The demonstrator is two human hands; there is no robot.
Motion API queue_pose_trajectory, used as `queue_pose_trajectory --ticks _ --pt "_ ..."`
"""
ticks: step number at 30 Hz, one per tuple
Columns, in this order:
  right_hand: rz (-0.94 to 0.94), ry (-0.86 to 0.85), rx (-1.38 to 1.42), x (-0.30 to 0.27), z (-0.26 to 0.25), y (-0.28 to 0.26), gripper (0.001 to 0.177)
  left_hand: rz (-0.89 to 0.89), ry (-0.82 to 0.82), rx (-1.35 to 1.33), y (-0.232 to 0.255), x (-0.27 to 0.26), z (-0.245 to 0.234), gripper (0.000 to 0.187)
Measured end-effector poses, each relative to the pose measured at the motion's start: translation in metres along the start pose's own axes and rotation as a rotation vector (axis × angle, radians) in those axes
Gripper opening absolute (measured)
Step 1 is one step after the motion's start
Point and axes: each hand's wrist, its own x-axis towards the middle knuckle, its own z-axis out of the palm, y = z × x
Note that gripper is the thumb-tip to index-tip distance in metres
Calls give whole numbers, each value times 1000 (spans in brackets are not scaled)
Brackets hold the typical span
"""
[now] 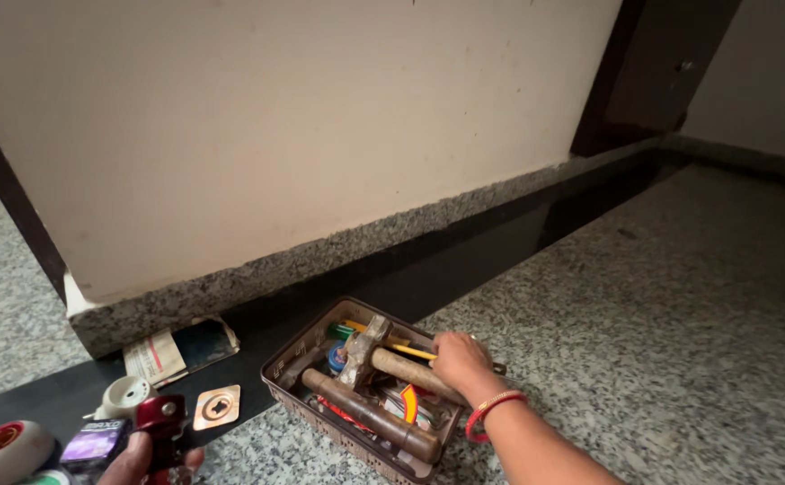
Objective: The person sits on the floor and handles various small hardware items, including a plastic case, a red cylindrical object, and a screwdriver. They open the case, pick up the red object, and use the screwdriver to manipulate it before setting it down.
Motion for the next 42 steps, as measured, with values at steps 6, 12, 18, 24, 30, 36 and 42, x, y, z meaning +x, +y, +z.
queue_pose_trajectory --ticks 6,12,18,24,30,36,42 --pt "-37 -49 -65 19 8 5 25 -164 188 -43 -13 4 21 58" --pt "-86 144 -154 25 0 5 16 -259 83 -69 -50 15 29 63" --pt "-218 616 -245 30 -79 -12 11 -220 116 -60 -31 -32 46 62" --pt "-55 321 758 -2 -113 -79 16 -386 383 -22 64 -118 91 51" --pt "-168 -294 1488 -105 -68 -191 12 -295 412 -107 122 -206 54 52" --pt "-212 -649 1805 -228 -44 -276 13 -342 329 -96 144 -264 -36 52" --pt "-275 -554 1835 -284 -17 -305 9 -255 502 -191 128 -304 -26 41"
